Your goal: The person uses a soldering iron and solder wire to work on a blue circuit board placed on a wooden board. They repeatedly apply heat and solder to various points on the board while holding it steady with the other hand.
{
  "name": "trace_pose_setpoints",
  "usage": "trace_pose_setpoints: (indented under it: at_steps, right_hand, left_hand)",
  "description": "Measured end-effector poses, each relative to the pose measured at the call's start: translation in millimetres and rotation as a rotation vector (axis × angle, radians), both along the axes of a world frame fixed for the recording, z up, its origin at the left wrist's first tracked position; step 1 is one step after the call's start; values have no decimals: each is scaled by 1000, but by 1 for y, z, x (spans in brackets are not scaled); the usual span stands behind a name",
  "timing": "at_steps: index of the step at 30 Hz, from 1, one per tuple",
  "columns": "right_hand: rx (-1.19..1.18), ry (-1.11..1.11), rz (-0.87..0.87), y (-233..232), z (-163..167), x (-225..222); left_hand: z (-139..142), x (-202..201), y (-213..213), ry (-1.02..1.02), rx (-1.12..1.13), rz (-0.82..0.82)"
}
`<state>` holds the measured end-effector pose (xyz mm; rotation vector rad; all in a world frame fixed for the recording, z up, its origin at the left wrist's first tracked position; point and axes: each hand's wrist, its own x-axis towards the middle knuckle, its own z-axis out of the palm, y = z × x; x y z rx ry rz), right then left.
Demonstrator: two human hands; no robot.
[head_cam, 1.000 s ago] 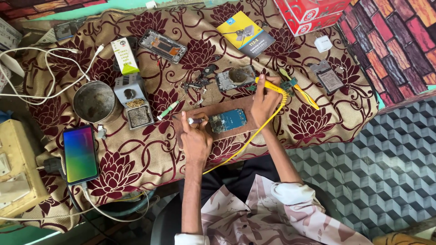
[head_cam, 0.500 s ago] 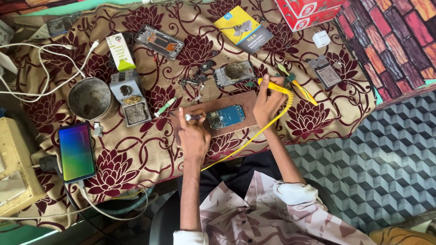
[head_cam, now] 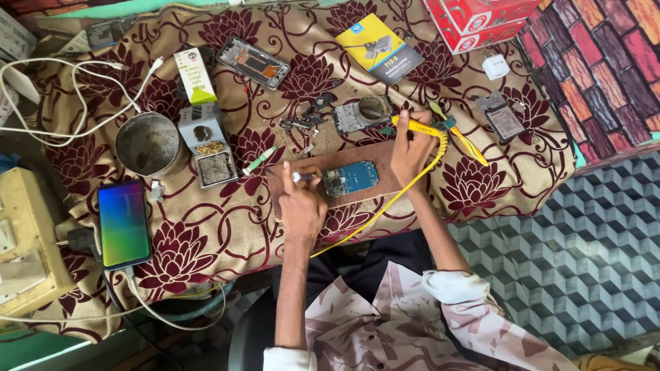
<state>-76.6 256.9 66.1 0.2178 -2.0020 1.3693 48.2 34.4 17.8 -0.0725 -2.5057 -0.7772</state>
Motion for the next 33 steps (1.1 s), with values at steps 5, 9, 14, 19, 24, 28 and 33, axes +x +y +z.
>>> trace_pose_setpoints:
  at_steps: [5,9,14,19,24,28,33]
  right_hand:
    - [18,6,-19,10,-4,0]
    - [-86,56,-16,12,-9,-4]
    - [-605,-185,100,17,-9,10]
    - [-1080,-341,425,52,-3,41]
    - [-1456,-433,613,83,-13,61]
    - [-1519,-346,753,88,-31,72]
    - [-1083,-315,633,75,-44,82]
  left_hand:
    - [2,-2,6,8,53,3]
    - [6,0,8,35,73,-9]
    - [8,-1,7,45,32,-30]
    - [0,-8,11,0,26,11]
    - [-10,-15,17,-3,73,15]
    - [-13,-15,24,8,120,13]
    - [-7,-6,28,99,102,-12]
